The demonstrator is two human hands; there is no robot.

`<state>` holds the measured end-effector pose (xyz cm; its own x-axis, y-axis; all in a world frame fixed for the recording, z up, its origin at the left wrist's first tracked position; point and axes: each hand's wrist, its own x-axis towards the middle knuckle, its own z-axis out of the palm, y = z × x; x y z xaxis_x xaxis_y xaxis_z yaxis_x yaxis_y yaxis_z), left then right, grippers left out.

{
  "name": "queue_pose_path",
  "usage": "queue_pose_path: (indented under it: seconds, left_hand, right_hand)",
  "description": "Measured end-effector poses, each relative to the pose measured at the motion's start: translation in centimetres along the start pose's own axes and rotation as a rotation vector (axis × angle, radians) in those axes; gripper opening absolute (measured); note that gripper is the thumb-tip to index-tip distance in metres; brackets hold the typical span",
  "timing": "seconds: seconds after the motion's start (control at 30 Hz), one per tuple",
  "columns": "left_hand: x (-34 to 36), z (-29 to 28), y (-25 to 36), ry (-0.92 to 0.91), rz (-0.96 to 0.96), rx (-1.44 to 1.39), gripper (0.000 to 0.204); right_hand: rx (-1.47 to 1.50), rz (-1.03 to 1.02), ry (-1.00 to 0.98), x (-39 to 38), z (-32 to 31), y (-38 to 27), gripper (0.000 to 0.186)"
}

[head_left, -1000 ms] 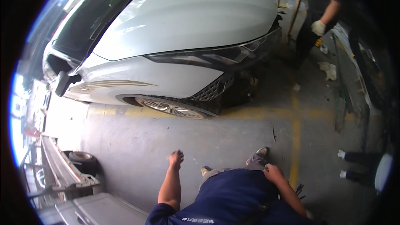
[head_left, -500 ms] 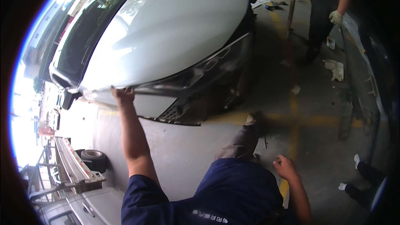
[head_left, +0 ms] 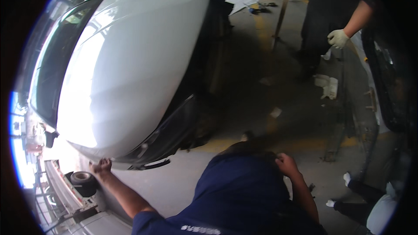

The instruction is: The person aligns and secures a car hood using a hammer and an impact wrench. They repeatedly adjust the hood's position, tap it into place, and fasten bolts under the hood.

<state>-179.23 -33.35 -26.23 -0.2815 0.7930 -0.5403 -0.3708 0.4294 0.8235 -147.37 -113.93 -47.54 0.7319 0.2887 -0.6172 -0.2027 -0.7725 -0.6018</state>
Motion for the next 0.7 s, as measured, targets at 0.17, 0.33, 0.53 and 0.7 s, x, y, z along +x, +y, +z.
queue_pose_path:
  seconds: [0.17,0.33,0.53,0.7]
  left_hand:
    - [-7.2,-0.3,-5.7,0.105,-0.076,-0.03,0.076]
    - [-15.0,0.7,-13.2,0.109,-0.065,-0.124,0.074]
    - [-18.7,4.0,-20.8,0.243,-0.11,-0.296,0.057]
    - [-27.2,12.0,-29.5,0.306,-0.139,-0.472,0.07]
  right_hand:
    - [-0.115,-0.103,-0.007,9.8,-9.3,-4.1,0.037]
    - [-0.183,-0.212,-0.078,22.0,-16.9,-7.2,0.035]
    - [-0.28,-0.257,-0.163,36.0,-28.0,-12.4,0.038]
    - [-0.278,-0.35,-0.185,46.9,-37.1,-21.4,0.039]
